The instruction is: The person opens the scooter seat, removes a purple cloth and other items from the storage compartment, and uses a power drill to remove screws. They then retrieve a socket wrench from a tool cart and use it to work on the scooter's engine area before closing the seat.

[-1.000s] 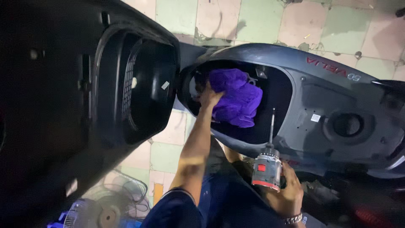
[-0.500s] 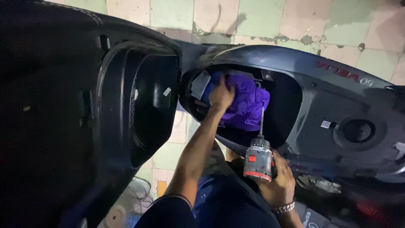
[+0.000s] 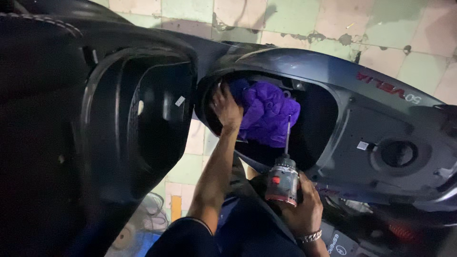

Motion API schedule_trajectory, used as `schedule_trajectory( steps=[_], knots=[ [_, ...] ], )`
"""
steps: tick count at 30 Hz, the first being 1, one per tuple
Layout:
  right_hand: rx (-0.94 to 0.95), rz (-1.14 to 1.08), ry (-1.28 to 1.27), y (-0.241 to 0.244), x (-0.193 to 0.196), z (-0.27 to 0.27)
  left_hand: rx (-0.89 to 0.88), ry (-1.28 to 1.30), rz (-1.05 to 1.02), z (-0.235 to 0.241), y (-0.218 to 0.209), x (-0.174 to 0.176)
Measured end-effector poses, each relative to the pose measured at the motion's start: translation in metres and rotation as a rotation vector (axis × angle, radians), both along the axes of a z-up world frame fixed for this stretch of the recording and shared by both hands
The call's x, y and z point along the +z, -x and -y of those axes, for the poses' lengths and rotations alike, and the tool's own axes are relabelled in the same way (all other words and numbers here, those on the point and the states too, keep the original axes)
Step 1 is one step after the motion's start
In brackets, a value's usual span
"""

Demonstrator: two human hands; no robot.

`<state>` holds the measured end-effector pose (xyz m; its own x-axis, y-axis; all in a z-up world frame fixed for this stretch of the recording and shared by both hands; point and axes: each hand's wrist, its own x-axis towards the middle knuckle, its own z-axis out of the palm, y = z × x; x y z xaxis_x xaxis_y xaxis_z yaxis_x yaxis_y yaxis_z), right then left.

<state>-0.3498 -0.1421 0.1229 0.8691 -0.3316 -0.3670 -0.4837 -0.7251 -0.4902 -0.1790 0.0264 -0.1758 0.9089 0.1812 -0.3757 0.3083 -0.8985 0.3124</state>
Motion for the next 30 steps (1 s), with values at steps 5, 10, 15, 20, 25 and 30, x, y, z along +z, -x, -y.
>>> schedule_trajectory(
  steps=[5, 10, 15, 20, 25, 30],
  knots=[
    [0.025, -0.077, -0.002, -0.012, 0.004, 0.000, 0.103, 0.090, 0.097, -0.016, 0.020, -0.093],
    [0.165, 0.044, 0.010, -0.019, 0.005, 0.003, 0.069, 0.170, -0.202, -0.025, -0.009, -0.119],
    [0.139, -0.051, -0.019, -0.022, 0.003, 0.007, -0.242, 0.193, -0.238, 0.055, 0.041, -0.016],
    [0.164, -0.051, -0.018, -0.012, 0.006, 0.016, -0.358, -0.034, 0.401, 0.070, 0.040, 0.035],
    [0.230, 0.200, -0.001, -0.003, -0.003, 0.014, 0.159, 0.155, 0.246, 0.017, -0.004, -0.083],
    [0.143, 0.070, 0.032, -0.009, -0.005, 0.003, 0.056, 0.092, 0.097, -0.005, -0.019, -0.128]
  ],
)
